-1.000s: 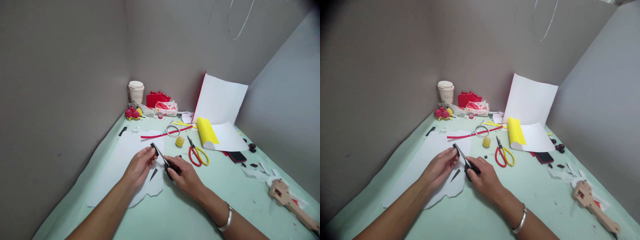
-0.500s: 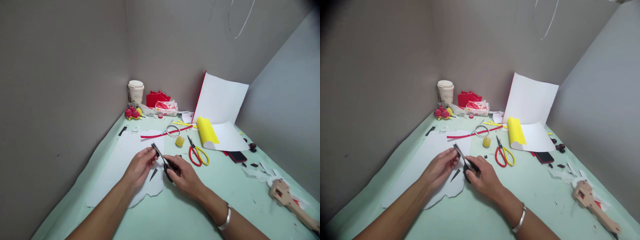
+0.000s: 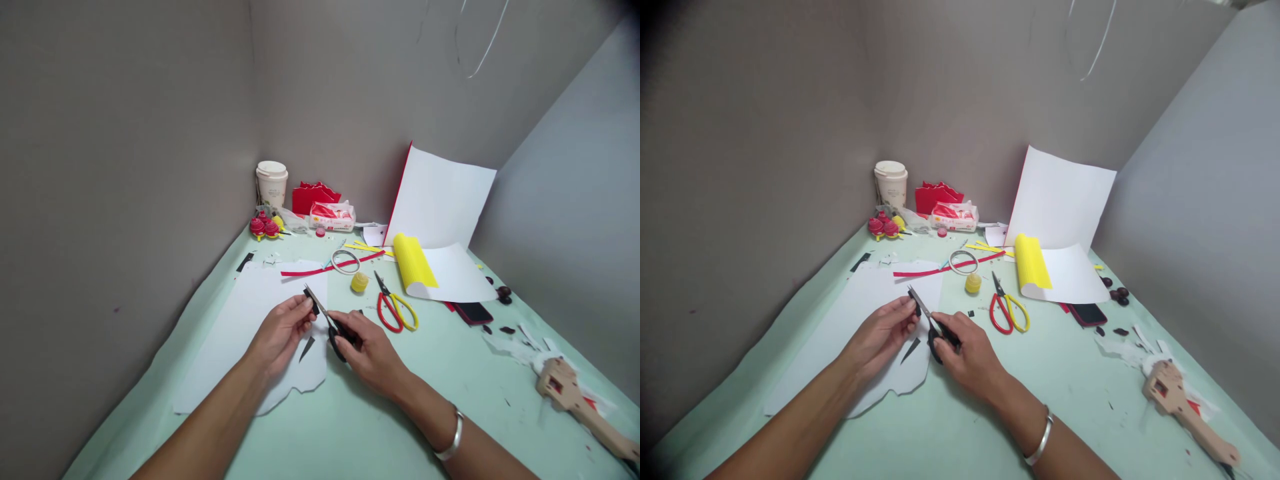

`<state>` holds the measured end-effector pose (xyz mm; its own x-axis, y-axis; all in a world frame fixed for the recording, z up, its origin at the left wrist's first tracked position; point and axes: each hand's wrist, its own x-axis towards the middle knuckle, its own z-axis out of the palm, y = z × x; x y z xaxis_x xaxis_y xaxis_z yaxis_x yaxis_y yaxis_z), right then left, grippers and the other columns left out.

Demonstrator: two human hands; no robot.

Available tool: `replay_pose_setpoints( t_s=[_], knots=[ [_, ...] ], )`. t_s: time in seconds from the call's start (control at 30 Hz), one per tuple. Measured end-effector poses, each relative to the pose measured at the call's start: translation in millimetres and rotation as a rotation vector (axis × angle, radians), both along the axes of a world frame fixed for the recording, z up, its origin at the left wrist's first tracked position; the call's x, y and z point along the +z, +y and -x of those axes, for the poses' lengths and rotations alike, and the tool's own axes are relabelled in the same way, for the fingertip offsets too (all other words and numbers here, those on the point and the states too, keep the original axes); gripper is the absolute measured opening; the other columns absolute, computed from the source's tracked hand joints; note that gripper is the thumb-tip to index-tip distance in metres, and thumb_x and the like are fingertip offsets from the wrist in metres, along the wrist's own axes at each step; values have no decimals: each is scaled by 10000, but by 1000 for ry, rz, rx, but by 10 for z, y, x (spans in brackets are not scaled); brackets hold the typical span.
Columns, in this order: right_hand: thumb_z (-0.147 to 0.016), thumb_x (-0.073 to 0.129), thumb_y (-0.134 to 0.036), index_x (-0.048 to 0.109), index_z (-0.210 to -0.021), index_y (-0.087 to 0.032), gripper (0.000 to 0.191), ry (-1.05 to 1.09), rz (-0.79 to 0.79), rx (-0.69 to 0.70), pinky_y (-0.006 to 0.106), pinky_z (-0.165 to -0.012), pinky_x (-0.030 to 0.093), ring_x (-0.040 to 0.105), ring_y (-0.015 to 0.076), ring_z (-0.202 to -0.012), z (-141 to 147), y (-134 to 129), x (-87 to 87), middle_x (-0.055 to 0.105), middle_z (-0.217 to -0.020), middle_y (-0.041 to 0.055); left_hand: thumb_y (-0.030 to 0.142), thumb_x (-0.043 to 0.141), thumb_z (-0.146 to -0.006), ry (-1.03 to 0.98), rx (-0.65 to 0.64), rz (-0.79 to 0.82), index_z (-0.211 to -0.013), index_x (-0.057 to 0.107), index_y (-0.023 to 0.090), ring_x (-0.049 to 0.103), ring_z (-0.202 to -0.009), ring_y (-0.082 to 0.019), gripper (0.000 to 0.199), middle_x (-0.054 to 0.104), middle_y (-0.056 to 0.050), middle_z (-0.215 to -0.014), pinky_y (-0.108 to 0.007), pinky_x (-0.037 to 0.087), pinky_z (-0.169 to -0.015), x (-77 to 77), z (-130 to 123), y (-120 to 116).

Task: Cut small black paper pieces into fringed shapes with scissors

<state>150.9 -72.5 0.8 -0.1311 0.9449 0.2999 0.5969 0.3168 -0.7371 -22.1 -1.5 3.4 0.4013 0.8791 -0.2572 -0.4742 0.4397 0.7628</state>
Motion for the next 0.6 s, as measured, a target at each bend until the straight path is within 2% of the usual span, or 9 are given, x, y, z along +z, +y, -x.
replay_pose_setpoints(
  t_s=[0.17,0.4,0.6],
  knots=[
    [-846,554,-162,614,-1254,-221,416,10,33,-22,298,-693,460,535,170,-734,-8,4,-1,584,-822,28,172,794,-708,0,8,11,-780,666,126,561,-584,-58,154,611,8,-680,-148,458,-568,3,-4,-4],
    [-859,546,-199,577,-1300,-241,444,185,139,-54,321,-784,497,578,174,-849,-36,50,-92,623,-1034,57,182,798,-698,25,53,2,-787,669,137,560,-594,-61,164,604,17,-672,-153,442,-568,16,-9,-8],
    [-870,542,-238,547,-1339,-238,469,318,245,-52,291,-710,507,568,161,-801,-48,67,-103,616,-1025,57,230,793,-700,69,69,-58,-852,693,146,544,-610,-63,200,607,18,-702,-168,417,-580,26,-14,-2]
  ],
)
